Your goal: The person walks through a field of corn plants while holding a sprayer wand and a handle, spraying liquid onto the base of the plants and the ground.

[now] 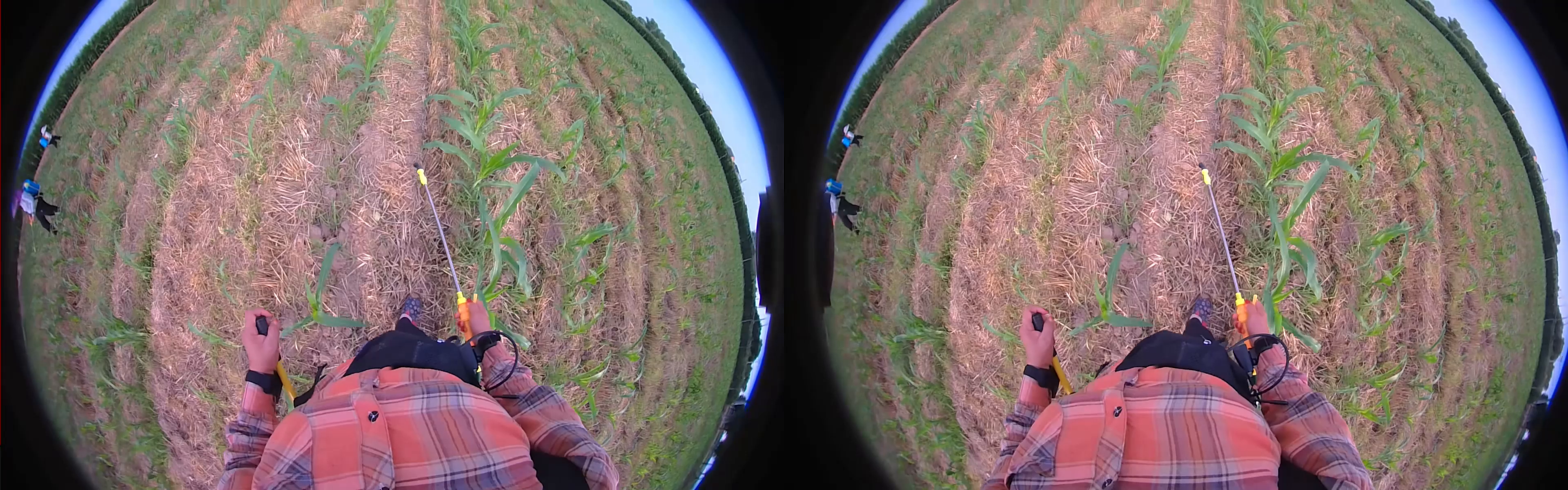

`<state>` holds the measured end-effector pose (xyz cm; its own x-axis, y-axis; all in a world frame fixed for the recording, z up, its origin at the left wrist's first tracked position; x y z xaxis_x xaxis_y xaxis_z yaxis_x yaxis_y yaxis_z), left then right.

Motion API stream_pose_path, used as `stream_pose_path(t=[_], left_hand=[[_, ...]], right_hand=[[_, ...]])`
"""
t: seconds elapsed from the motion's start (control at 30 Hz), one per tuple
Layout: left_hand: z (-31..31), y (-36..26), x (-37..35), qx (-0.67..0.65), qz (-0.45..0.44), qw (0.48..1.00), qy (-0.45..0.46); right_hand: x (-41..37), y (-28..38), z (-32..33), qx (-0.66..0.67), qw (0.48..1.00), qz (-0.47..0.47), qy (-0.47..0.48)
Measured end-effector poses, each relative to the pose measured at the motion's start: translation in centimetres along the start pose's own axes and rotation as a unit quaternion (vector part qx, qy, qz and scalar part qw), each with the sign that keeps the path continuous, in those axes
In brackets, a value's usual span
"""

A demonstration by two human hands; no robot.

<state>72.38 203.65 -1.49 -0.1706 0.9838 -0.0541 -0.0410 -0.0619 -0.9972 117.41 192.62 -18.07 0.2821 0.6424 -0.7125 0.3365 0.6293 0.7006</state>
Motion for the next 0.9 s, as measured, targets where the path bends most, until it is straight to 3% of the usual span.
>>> stream_pose_path(t=[0.2,0.33,0.4,0.6,0.73,0.8,0.9], left_hand=[[-6.4,-2.5,3.9,0.067,-0.072,0.995,0.031],[-10.0,-3.3,5.6,0.095,-0.033,0.995,0.029],[-11.9,-5.5,5.8,0.126,-0.084,0.988,0.015],[-13.5,-4.2,7.2,0.038,-0.003,0.999,0.011],[-14.3,-4.7,8.7,0.054,-0.022,0.998,0.017],[-14.8,-5.2,9.5,0.122,-0.062,0.99,0.025],[-15.4,-4.1,11.7,0.108,-0.055,0.992,0.025]], right_hand=[[4.7,4.0,2.7,0.01,1.0,0.022,-0.006],[6.7,6.0,5.0,0.039,0.999,0.007,-0.012],[7.5,7.0,6.4,0.046,0.999,0.007,-0.013],[9.4,9.9,8.5,0.076,0.997,0.011,0.014],[10.2,11.5,9.0,0.085,0.996,0.019,0.03],[10.5,11.9,9.3,0.079,0.997,0.007,0.008],[10.1,13.7,10.1,0.072,0.993,0.059,-0.078]])
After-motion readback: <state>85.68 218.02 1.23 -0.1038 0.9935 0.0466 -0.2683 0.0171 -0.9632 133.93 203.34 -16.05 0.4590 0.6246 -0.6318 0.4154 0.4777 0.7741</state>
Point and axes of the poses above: each hand's wrist, its own x-axis towards the middle knuckle, its own z-axis out of the back of the hand, y = z × x, the point moved 8 cm from there along x, towards the middle knuckle, and after that the axes turned 11 degrees about -x, right-handed, at the moved point
